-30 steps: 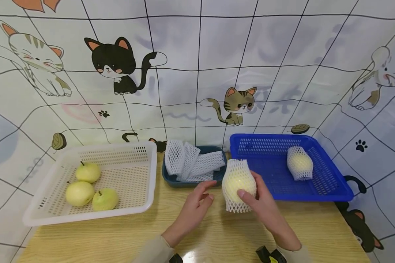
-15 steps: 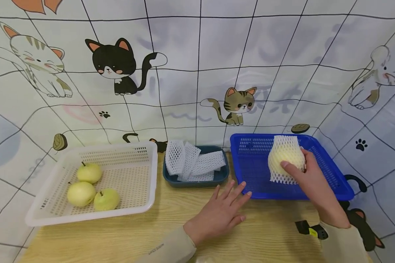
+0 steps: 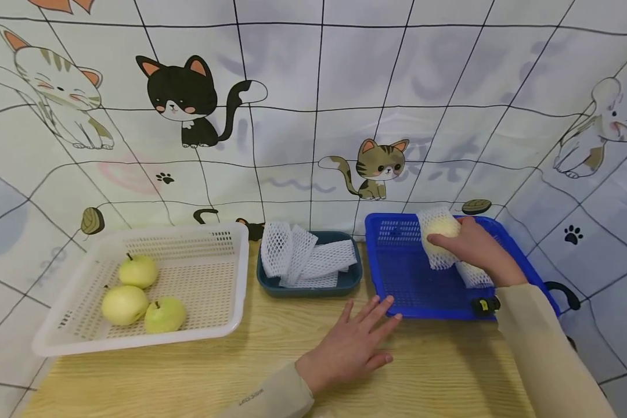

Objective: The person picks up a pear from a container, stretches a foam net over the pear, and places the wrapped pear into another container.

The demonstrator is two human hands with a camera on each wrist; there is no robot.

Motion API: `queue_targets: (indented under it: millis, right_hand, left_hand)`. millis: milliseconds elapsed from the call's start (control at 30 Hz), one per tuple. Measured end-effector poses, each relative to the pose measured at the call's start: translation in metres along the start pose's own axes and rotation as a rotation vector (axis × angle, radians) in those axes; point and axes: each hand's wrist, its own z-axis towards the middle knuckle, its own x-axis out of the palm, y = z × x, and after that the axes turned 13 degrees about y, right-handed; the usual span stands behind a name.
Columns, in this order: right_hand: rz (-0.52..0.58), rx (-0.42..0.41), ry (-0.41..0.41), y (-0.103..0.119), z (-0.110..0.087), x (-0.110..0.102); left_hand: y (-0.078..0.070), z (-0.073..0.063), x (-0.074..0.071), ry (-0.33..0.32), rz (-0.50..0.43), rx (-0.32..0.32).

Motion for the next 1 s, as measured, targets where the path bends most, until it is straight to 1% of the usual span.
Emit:
queue_targets:
  millis: [100,233,367,467,667,800,1000]
  right_hand:
    - [-0.036,0.056,0.096,-0.006,0.013,-0.005]
    - [-0.072,0.134,0.178,-0.016,0.029,-0.001]
    - [-0.114,0.175,0.150,-0.022,0.042,0.008]
    - [-0.143,0.217,0.131,-0.023,0.050,0.013]
    - [-0.167,0.315,0.149,-0.030,0.059,0.020]
    - [-0.176,0.325,0.124,-0.036,0.064,0.027]
    - [-0.193,0.321,0.053,-0.038,0.068,0.039]
  left_hand:
    - [-0.001,0.001,-0.001,-0.004,-0.010,0.009]
    - [0.000,-0.001,0.000,-0.009,-0.014,0.025]
    - [0.001,-0.002,0.000,-0.001,-0.026,0.038]
    - [0.002,-0.001,0.001,0.000,-0.016,0.034]
    - [0.002,0.000,0.002,0.006,0.027,0.017]
    - [0.002,-0.001,0.002,0.015,0.034,0.009]
    - [0.002,0.000,0.001,0.008,0.042,0.011]
